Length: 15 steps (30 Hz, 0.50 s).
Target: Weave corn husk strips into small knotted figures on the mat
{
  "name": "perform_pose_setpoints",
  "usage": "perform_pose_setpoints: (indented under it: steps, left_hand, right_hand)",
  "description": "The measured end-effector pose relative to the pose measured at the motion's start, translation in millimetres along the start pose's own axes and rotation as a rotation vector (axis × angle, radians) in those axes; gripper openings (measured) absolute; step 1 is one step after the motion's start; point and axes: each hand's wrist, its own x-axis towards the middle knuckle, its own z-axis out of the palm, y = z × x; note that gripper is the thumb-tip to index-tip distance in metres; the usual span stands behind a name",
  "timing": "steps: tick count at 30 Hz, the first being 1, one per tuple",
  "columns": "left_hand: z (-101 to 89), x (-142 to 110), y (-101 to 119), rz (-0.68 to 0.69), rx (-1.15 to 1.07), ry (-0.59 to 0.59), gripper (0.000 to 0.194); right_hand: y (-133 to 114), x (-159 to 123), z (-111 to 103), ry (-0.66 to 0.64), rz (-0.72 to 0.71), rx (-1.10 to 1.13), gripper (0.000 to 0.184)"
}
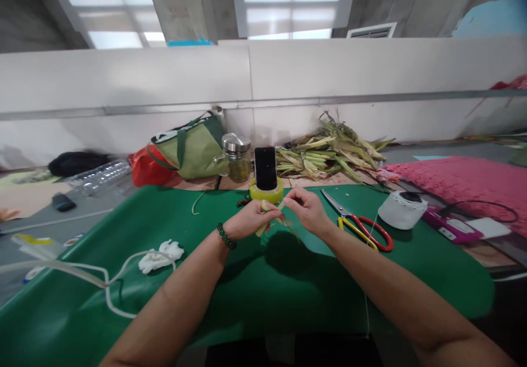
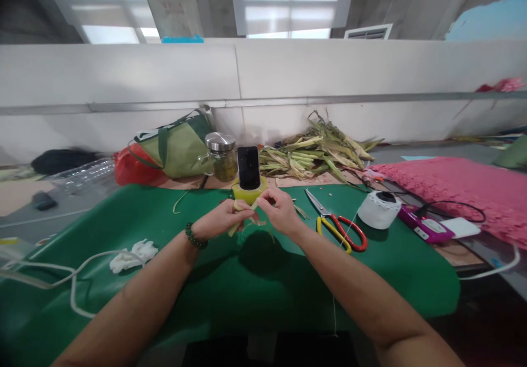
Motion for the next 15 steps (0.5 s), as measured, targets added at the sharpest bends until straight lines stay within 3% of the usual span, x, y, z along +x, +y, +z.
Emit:
perform_pose_setpoints:
  steps: [5, 11, 15]
  left_hand:
    - [-1.5, 2.0, -2.9, -0.026, -0.101, -0.050, 0.032]
    - [2.9, 4.3, -9.7, -0.022, -0.226, -0.104, 0.037]
    - [1.5, 2.7, -6.5, 0.010, -0.184, -0.137, 0.033]
  right_hand:
    - [1.7, 2.8, -1.0, -0.036, 0.053, 0.031, 0.024]
    - [-0.9, -1.9, -0.6, -0.315, 0.036, 0.005, 0.039]
    - [-3.3, -5.8, 0.7, -0.273, -0.052, -0.042, 0.041]
